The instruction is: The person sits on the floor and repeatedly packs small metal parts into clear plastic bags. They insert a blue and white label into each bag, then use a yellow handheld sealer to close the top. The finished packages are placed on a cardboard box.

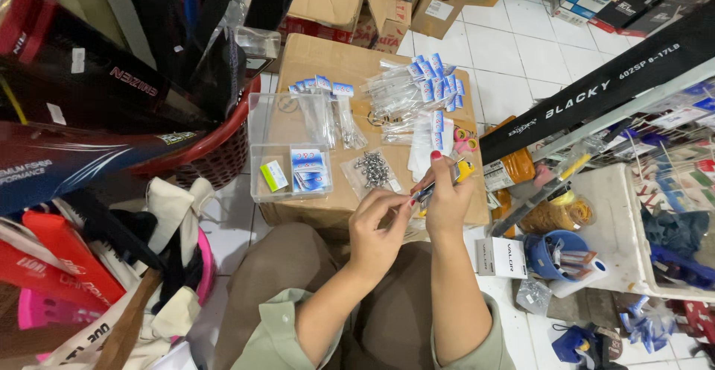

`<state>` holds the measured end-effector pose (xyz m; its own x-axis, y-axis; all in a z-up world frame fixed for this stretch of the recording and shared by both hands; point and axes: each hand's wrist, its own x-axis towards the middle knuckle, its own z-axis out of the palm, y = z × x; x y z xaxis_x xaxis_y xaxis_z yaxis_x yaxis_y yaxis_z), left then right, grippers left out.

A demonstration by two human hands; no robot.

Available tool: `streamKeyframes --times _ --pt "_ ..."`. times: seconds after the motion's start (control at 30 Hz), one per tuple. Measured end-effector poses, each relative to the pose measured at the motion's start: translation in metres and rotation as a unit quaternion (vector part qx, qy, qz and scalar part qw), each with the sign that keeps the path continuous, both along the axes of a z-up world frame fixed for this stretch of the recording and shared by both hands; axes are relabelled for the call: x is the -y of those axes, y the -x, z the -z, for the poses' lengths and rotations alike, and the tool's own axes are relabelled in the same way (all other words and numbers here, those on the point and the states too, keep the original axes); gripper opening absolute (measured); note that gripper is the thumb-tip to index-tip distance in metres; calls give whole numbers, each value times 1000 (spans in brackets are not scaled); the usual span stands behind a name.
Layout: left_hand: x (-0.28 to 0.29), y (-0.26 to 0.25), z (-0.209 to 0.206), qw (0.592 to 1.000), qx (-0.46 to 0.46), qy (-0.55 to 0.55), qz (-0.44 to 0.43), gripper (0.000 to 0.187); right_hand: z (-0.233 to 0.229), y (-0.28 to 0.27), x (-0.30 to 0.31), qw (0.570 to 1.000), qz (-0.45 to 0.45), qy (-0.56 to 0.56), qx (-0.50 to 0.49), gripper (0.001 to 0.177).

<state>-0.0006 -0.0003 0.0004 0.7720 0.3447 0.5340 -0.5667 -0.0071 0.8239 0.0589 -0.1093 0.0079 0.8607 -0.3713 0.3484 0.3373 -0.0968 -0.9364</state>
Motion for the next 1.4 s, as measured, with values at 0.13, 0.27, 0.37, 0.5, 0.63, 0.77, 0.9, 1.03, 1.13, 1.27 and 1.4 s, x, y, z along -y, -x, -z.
streamKeyframes --times 0.13,0.27,0.37,0.5,0.63,0.77,0.9,1.03,1.13,1.27,1.4 --pt "-1 0 2 1000 -7 -8 4 10 2 -1 1 1000 4 4 6 52" --pt "-3 -2 3 1000 -22 1 12 11 5 -3 -3 1000 1 -6 8 50" --pt "-4 -3 3 1000 -22 -6 15 11 14 -6 2 1000 2 -6 10 52" --pt "-3 2 -1 999 -18 -9 35 12 11 -4 5 1000 10 10 21 54" --pt "-6 1 -1 999 -19 -15 39 12 25 -10 8 999 19 -30 28 49" --pt "-14 -2 0 998 -32 -11 52 10 22 -10 8 999 -22 -28 -9 44" --pt "-27 -17 12 996 -71 18 41 11 -11 -6 5 992 -113 36 54 48" --pt "-34 -25 19 976 -166 122 75 9 -7 -1 8 987 -155 10 -47 39" --pt "-32 -29 28 964 -182 179 79 7 4 0 12 964 -213 48 -150 40" --pt "-38 -27 11 948 -212 200 127 20 7 0 10 968 -182 94 -145 15" --pt "-49 -28 5 968 -146 130 159 43 2 -1 7 967 -196 116 -110 10"
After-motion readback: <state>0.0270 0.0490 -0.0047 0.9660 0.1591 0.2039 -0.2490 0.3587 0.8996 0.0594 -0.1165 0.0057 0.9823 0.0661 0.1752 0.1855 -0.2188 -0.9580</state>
